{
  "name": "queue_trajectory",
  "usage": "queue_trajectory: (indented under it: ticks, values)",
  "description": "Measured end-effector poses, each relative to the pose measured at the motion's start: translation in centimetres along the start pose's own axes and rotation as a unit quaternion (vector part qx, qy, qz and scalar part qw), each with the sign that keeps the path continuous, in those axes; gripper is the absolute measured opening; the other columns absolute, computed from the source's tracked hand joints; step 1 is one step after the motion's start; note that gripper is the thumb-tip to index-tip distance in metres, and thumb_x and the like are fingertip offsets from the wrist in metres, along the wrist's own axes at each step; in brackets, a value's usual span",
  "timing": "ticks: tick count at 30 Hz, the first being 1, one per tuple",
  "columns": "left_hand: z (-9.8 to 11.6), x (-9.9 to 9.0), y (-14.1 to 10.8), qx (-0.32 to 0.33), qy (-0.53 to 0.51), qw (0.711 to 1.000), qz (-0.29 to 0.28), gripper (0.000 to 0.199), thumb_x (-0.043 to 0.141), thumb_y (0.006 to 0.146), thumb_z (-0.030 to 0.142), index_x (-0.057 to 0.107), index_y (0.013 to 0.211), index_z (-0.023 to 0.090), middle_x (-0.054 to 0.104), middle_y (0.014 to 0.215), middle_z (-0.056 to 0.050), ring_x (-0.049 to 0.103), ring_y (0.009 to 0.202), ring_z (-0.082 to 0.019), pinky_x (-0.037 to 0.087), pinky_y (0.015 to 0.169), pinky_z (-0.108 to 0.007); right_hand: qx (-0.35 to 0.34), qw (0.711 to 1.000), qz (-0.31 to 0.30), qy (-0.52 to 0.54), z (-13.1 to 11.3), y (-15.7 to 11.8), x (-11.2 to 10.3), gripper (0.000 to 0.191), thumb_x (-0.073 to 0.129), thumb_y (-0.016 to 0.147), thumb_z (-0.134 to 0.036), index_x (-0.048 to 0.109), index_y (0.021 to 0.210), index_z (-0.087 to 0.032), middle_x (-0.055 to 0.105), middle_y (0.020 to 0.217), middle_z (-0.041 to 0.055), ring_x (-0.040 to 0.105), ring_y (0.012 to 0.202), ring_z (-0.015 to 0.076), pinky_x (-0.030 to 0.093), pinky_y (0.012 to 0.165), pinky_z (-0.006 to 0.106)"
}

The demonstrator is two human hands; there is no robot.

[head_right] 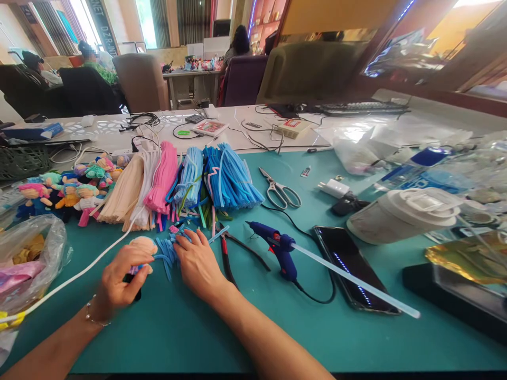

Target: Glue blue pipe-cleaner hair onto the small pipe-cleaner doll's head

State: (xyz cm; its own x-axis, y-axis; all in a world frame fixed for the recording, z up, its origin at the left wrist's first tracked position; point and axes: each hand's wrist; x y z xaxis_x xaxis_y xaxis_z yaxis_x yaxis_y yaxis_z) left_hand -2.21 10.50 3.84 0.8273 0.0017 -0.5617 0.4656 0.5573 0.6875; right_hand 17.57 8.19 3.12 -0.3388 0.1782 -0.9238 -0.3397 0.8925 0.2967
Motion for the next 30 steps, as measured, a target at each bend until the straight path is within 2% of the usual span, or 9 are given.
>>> queue_trajectory:
  ticks: [3, 6, 10, 13, 17, 19, 22, 27, 30]
  values:
    - [0.5, 0.6, -0.2, 0.041, -0.043, 0.997, -0.049, 0.018, 0.052, 0.084, 0.007, 0.060, 0.094, 0.019, 0.071, 0.080, -0.004, 0.068, 0.078, -0.018, 0.056, 0.074, -0.032, 0.013, 1.000, 0.004, -0.004, 0.1, -0.1, -0.2, 0.025, 0.054, 0.082, -0.004, 0.069, 0.099, -0.015, 0.071, 0.100, 0.0099, 0.054, 0.109, 0.0281, 0.038, 0.104, 0.046]
    - [0.5, 1.0, -0.3, 0.045, -0.061, 0.993, -0.088, 0.018, 0.051, 0.085, 0.008, 0.061, 0.095, 0.018, 0.072, 0.086, -0.007, 0.069, 0.083, -0.017, 0.056, 0.075, -0.030, 0.030, 0.999, 0.019, -0.004, 0.3, -0.3, -0.6, 0.023, 0.053, 0.083, -0.004, 0.069, 0.093, -0.017, 0.070, 0.093, 0.0084, 0.056, 0.100, 0.0263, 0.039, 0.102, 0.044]
    - [0.4, 1.3, -0.6, 0.050, -0.017, 0.991, -0.121, 0.018, 0.051, 0.085, 0.010, 0.062, 0.097, 0.018, 0.072, 0.091, -0.008, 0.068, 0.087, -0.019, 0.055, 0.083, -0.035, 0.050, 0.998, 0.038, -0.003, 0.4, -0.6, -1.2, 0.021, 0.051, 0.086, -0.006, 0.069, 0.085, -0.018, 0.067, 0.086, 0.0085, 0.055, 0.088, 0.0247, 0.044, 0.093, 0.042]
    - [0.4, 1.5, -0.8, 0.071, 0.073, 0.984, -0.148, 0.022, 0.051, 0.085, 0.013, 0.064, 0.102, 0.016, 0.072, 0.104, -0.012, 0.066, 0.097, -0.024, 0.051, 0.093, -0.046, 0.049, 0.998, 0.044, 0.001, 0.3, -0.7, -1.3, 0.020, 0.053, 0.085, -0.008, 0.070, 0.090, -0.018, 0.067, 0.091, 0.0104, 0.054, 0.089, 0.0251, 0.047, 0.088, 0.041]
    - [0.4, 1.9, -1.3, 0.092, 0.152, 0.966, -0.189, 0.028, 0.053, 0.087, 0.021, 0.064, 0.112, 0.014, 0.069, 0.116, -0.015, 0.062, 0.111, -0.028, 0.040, 0.105, -0.052, -0.002, 1.000, 0.018, 0.023, 0.0, -0.7, -0.9, 0.028, 0.056, 0.081, -0.006, 0.069, 0.103, -0.018, 0.067, 0.114, 0.0099, 0.051, 0.113, 0.0275, 0.042, 0.100, 0.045]
    - [0.5, 2.0, -1.4, 0.092, 0.157, 0.963, -0.201, 0.030, 0.055, 0.088, 0.026, 0.064, 0.113, 0.013, 0.070, 0.115, -0.015, 0.062, 0.112, -0.028, 0.036, 0.108, -0.053, -0.015, 0.999, 0.008, 0.035, -0.1, -0.7, -0.7, 0.027, 0.055, 0.081, -0.006, 0.069, 0.102, -0.016, 0.069, 0.110, 0.0096, 0.051, 0.117, 0.0284, 0.037, 0.105, 0.048]
    - [0.6, 1.9, -1.5, 0.081, 0.151, 0.962, -0.210, 0.027, 0.055, 0.088, 0.027, 0.065, 0.110, 0.014, 0.071, 0.111, -0.014, 0.063, 0.107, -0.027, 0.033, 0.110, -0.057, -0.002, 0.999, 0.029, 0.044, 0.3, -0.7, -0.9, 0.022, 0.054, 0.082, -0.007, 0.070, 0.093, -0.017, 0.073, 0.095, 0.0075, 0.055, 0.110, 0.0272, 0.035, 0.107, 0.048]
    - [1.0, 1.5, -1.1, 0.068, 0.139, 0.966, -0.210, 0.023, 0.051, 0.089, 0.020, 0.066, 0.104, 0.013, 0.071, 0.098, -0.013, 0.066, 0.094, -0.025, 0.039, 0.106, -0.059, 0.056, 0.992, 0.110, 0.018, 1.9, -0.9, -1.9, 0.026, 0.049, 0.087, -0.009, 0.072, 0.091, -0.020, 0.071, 0.083, 0.0070, 0.060, 0.091, 0.0235, 0.043, 0.097, 0.044]
    - [1.0, 1.5, -1.2, 0.074, 0.135, 0.965, -0.212, 0.026, 0.050, 0.089, 0.021, 0.065, 0.109, 0.013, 0.069, 0.110, -0.015, 0.064, 0.105, -0.027, 0.044, 0.104, -0.054, 0.074, 0.991, 0.114, 0.002, 2.4, -1.0, -2.0, 0.028, 0.048, 0.086, -0.008, 0.072, 0.093, -0.019, 0.069, 0.083, 0.0090, 0.058, 0.087, 0.0246, 0.048, 0.089, 0.044]
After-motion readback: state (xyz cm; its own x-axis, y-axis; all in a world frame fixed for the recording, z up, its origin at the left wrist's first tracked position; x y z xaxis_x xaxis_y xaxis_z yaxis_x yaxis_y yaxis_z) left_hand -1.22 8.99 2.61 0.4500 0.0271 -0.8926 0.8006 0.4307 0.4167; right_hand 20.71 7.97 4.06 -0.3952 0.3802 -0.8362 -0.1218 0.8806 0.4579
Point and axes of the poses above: each hand's wrist, its own y-axis towards the middle knuckle, its own x-axis out of the palm, z = x × y
